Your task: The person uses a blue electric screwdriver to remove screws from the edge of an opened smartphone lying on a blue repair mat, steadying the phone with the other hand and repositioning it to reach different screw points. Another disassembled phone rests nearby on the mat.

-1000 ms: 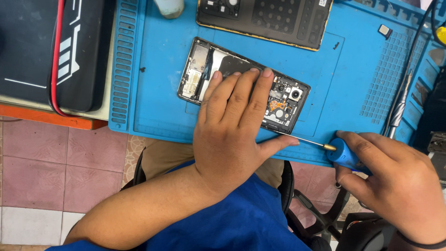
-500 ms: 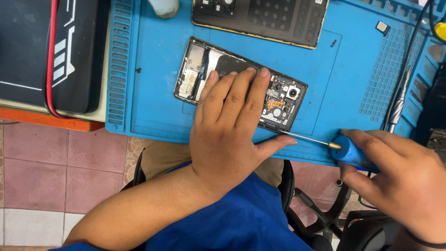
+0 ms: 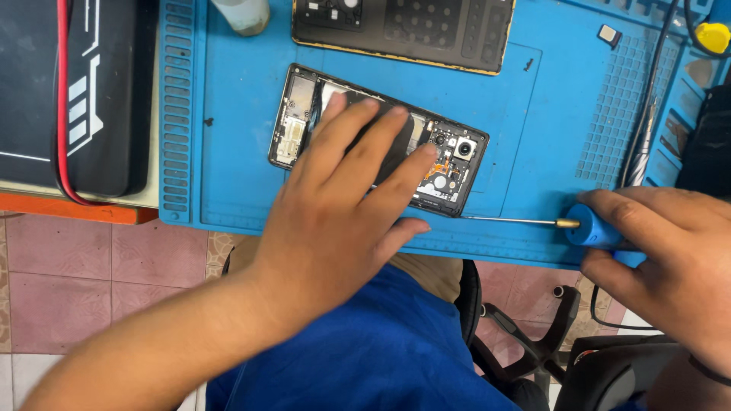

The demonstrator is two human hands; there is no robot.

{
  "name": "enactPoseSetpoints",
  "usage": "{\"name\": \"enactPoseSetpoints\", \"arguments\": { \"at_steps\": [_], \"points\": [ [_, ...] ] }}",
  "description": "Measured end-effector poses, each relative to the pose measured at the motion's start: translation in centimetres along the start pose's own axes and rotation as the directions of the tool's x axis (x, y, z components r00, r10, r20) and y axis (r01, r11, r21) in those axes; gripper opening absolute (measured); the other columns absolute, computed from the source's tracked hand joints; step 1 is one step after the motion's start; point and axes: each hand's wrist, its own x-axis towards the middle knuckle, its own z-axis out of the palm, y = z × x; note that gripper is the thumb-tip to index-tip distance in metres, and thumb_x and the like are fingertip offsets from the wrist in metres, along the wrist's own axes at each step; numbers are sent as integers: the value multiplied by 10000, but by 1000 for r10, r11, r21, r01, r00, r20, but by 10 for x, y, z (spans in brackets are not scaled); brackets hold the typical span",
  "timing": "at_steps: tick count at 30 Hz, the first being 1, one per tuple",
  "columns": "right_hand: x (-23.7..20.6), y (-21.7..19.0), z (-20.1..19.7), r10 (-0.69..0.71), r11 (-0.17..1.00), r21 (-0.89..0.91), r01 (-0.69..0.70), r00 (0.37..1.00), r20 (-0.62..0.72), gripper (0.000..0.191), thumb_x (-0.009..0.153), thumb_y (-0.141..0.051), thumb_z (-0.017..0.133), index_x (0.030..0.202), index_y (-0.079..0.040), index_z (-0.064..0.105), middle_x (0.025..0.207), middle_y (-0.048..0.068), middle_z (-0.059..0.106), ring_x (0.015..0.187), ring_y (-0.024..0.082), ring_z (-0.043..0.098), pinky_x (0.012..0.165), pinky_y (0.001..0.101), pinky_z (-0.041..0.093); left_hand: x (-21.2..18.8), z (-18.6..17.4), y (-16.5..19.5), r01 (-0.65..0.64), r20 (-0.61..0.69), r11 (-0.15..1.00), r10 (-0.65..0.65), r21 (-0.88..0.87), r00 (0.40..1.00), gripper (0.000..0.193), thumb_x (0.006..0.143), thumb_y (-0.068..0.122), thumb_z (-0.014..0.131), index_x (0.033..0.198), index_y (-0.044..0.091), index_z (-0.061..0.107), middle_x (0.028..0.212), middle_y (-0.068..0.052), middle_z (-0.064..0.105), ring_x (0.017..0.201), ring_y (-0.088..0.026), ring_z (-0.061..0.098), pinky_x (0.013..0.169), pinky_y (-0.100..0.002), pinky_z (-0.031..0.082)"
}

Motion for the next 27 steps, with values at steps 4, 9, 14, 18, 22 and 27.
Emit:
{"name": "enactPoseSetpoints", "arguments": {
  "at_steps": [4, 9, 14, 18, 22, 27],
  "points": [
    [-7, -10, -1, -49, 999, -23, 48, 998, -51, 569, 634, -111, 832, 1183, -37, 703, 992, 125, 726, 826, 273, 716, 708, 359, 577, 10, -11, -18, -173, 62, 983, 177, -61, 982, 810, 669, 323, 917, 1358, 43, 597, 1356, -198, 552, 1310, -393, 491, 1152, -497, 412],
    [-25, -39, -4, 89, 996, 4, -89, 996, 3, 554, 605, -60, 833, 1149, -36, 727, 833, 114, 715, 700, 285, 682, 645, 391, 552, 6, -30, -16, -253, 114, 963, 262, -90, 958, 875, 649, 367, 911, 1397, 45, 592, 1230, -133, 601, 1219, -355, 536, 1053, -461, 459],
    [-44, -63, -4, 104, 988, 106, -108, 993, 49, 546, 652, -98, 821, 1183, -44, 707, 817, 99, 683, 710, 267, 681, 630, 370, 546, -4, -52, -14, -301, 176, 946, 319, -120, 931, 846, 616, 347, 922, 1338, 40, 604, 1152, -119, 638, 1167, -350, 555, 1011, -460, 453],
    [-53, -66, -6, 40, 986, 158, -45, 999, 35, 548, 660, -131, 819, 1186, -45, 692, 839, 97, 684, 729, 269, 685, 632, 364, 546, -5, -63, -12, -378, 190, 923, 385, -73, 903, 817, 596, 354, 924, 1291, 49, 622, 1148, -118, 653, 1143, -352, 569, 988, -448, 461],
    [-62, -69, -5, 2, 990, 142, -4, 1000, 9, 553, 680, -162, 823, 1210, -65, 699, 867, 102, 699, 721, 282, 674, 626, 377, 538, -11, -63, 4, -327, 230, 944, 329, -47, 916, 778, 630, 269, 905, 1313, 28, 622, 1240, -175, 647, 1233, -376, 556, 1084, -468, 430],
    [-56, -69, -9, 24, 999, 46, -27, 997, 72, 617, 641, -164, 821, 1247, -110, 716, 874, 94, 723, 714, 289, 677, 642, 399, 547, -44, -49, 32, -137, 90, 989, 141, -46, 986, 690, 722, 274, 906, 1281, -34, 642, 1394, -259, 598, 1371, -405, 515, 1221, -501, 374]
  ]
}}
